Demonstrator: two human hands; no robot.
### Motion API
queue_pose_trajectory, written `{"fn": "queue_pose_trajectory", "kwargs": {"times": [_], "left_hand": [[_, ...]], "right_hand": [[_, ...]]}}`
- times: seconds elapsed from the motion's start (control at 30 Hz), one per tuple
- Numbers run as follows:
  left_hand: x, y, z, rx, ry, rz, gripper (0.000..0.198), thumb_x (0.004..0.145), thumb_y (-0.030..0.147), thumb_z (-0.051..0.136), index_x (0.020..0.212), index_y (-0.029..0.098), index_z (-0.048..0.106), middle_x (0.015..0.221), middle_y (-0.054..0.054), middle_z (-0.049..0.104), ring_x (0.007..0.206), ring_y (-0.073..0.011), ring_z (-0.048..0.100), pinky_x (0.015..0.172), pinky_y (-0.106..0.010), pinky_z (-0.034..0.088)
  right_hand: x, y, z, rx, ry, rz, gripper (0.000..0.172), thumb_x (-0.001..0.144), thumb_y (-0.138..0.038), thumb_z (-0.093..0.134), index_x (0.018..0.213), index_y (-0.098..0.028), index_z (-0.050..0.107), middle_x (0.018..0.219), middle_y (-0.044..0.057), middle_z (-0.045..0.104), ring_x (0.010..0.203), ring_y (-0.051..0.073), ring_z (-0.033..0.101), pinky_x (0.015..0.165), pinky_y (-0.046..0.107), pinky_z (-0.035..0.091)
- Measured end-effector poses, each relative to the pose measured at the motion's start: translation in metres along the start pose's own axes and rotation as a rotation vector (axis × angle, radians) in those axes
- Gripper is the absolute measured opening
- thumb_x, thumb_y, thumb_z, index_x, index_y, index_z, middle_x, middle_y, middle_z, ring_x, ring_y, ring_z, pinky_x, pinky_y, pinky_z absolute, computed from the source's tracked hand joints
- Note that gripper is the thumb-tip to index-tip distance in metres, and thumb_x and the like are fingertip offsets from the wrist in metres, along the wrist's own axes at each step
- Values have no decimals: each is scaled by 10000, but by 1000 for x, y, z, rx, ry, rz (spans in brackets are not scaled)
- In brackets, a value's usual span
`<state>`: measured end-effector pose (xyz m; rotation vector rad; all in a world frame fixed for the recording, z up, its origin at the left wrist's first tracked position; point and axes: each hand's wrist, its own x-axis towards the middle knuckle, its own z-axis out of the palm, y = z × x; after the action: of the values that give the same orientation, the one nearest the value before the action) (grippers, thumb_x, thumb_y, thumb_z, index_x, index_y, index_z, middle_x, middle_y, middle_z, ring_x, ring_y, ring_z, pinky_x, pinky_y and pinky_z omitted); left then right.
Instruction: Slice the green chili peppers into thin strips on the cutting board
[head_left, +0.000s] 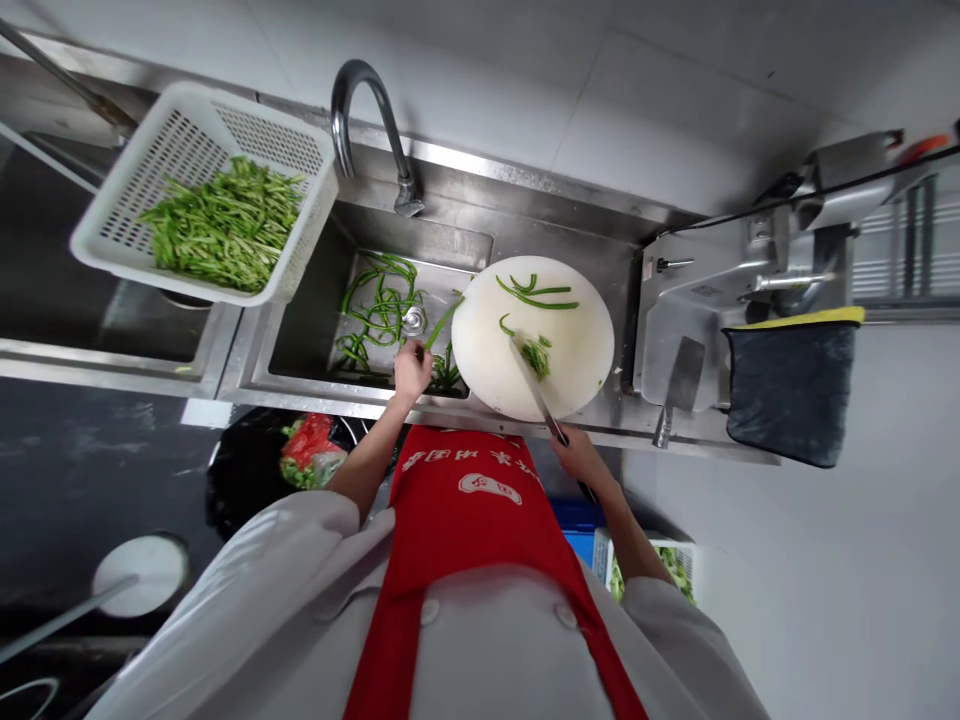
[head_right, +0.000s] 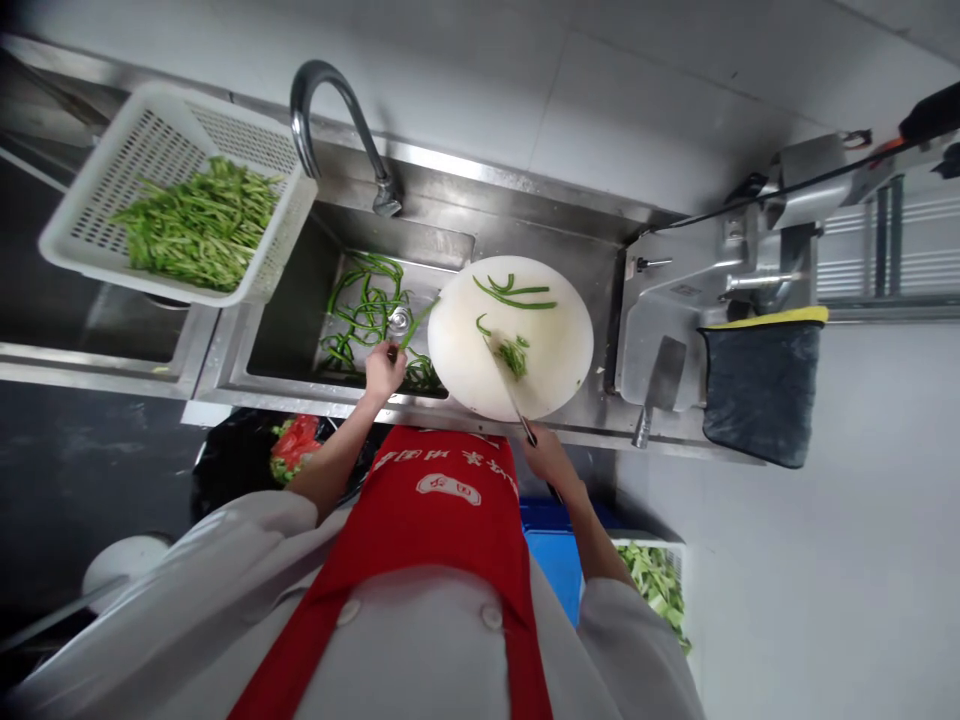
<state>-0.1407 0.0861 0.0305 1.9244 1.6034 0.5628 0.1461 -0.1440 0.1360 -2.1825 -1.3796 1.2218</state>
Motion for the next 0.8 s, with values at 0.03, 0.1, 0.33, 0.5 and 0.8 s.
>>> {"fn": "queue_pose_trajectory", "kwargs": {"times": [0.03, 0.1, 0.33, 0.5, 0.8], "left_hand": [[5, -2, 2, -72, 38, -40, 196, 905, 259, 529, 1026, 127, 610, 864, -85, 666, 803, -214, 638, 795, -320, 504], [16, 3, 12, -206, 106, -94, 235, 934, 273, 472, 1087, 132, 580, 813, -52, 652, 734, -182, 622, 748, -297, 508], [61, 90, 82, -190, -219, 169, 367, 823, 202, 571, 1177, 155, 656, 961, -86, 716, 818, -212, 654, 800, -331, 537], [73, 107, 77, 48, -388, 278, 354, 802, 119, 572, 1100, 198, 745, 1094, -97, 739, 1028, -269, 674, 948, -353, 506], [-80, -85, -108, 244, 212, -322, 464, 930, 425, 471, 1225, 130, 675, 938, -97, 734, 817, -221, 676, 791, -310, 510]], "right_hand": [[-9, 5, -3, 12, -8, 6, 405, 851, -304, 453, 1101, -123, 716, 685, 2, 618, 647, 154, 499, 645, 232, 401], [-27, 14, -9, 62, 16, 21, 410, 841, -336, 479, 1100, -124, 716, 668, -7, 604, 632, 152, 494, 629, 234, 405], [-59, 25, -5, 302, 212, 222, 490, 827, -519, 529, 1026, -101, 689, 504, -50, 473, 475, 132, 442, 465, 226, 379], [-64, 34, -2, 342, 263, 242, 532, 833, -538, 538, 1059, -81, 690, 499, -40, 495, 473, 137, 465, 455, 226, 385], [-17, 30, 2, 178, -49, -60, 552, 880, -420, 506, 1350, -160, 635, 1001, 82, 751, 923, 242, 666, 818, 306, 504]]}}
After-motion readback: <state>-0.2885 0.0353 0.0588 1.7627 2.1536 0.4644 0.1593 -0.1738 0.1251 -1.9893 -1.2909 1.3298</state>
